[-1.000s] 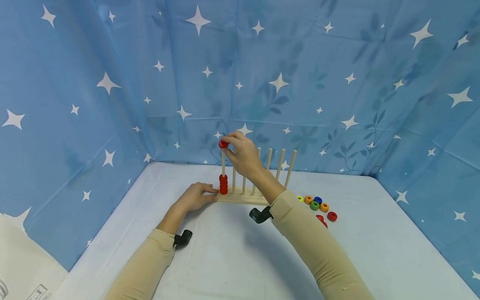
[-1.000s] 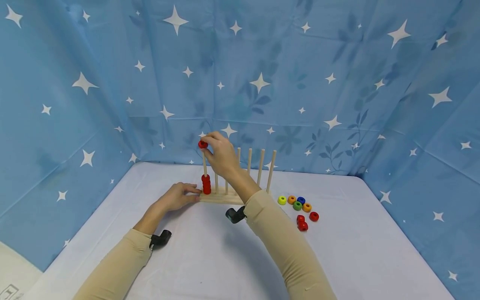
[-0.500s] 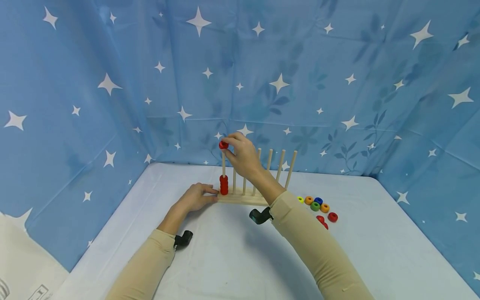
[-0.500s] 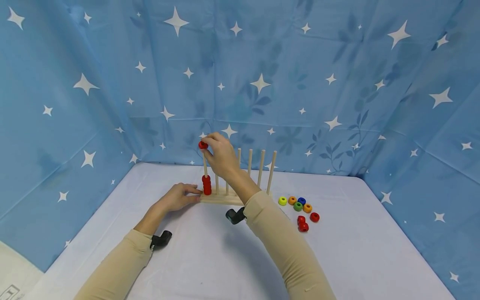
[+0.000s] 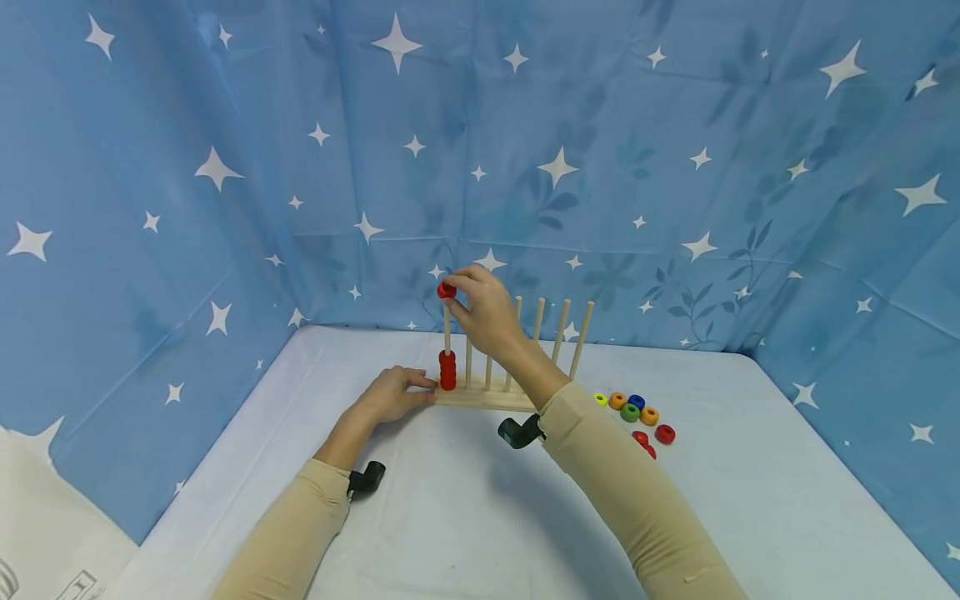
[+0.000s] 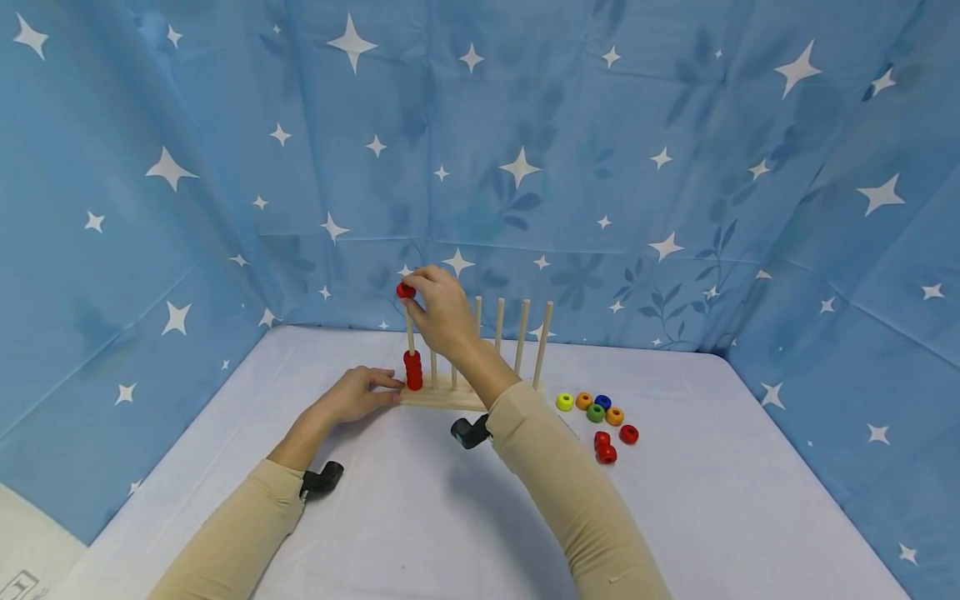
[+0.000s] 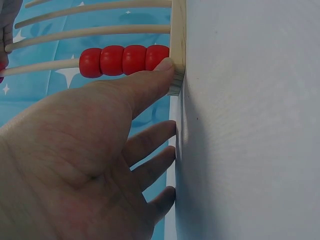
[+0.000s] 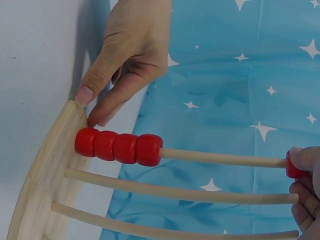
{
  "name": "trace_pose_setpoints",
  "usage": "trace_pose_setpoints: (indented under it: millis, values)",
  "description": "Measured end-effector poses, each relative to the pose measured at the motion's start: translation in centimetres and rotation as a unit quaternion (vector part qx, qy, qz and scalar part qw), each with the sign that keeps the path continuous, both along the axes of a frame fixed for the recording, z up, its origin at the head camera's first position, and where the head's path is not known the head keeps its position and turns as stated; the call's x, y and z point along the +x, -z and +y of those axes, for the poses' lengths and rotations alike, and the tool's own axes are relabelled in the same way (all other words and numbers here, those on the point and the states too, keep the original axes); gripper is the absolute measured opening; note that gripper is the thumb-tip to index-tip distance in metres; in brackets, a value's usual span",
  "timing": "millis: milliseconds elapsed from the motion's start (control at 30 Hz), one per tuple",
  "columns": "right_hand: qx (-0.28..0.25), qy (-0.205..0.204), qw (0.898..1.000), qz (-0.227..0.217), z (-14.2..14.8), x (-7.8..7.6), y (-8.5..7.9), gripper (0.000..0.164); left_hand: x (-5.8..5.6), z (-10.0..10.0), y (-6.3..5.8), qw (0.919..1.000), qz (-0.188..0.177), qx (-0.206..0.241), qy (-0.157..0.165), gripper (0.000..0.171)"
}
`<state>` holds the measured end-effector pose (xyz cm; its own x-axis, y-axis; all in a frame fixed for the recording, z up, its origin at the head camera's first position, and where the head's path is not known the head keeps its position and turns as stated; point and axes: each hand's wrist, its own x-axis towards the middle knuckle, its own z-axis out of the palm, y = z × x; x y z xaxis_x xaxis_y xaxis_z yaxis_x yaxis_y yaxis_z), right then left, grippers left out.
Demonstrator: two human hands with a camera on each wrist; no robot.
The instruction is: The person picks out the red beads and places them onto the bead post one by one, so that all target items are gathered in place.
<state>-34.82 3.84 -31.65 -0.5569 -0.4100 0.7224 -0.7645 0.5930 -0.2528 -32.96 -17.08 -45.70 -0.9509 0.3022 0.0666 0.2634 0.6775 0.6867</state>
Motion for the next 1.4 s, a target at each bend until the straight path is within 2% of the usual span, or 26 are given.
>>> trace_pose_setpoints:
  millis: [667, 1133, 1400]
  values:
    - [0.024, 0.015, 0.999, -0.024, 0.0, 0.2, -0.4, 0.028, 0.0, 0.0, 0.1, 1.0000, 0.002, -0.004, 0.002, 0.031]
    - [-0.048, -0.027, 0.998, 0.010, 0.7, 1.2, -0.5, 0.027, 0.1, 0.0, -0.1, 0.9999, 0.009, -0.013, 0.006, 0.030]
    - [-0.075, -0.037, 0.996, 0.018, 1.7, 2.0, -0.2, 0.029, 0.1, 0.1, 0.0, 0.9998, 0.009, -0.016, 0.007, 0.031]
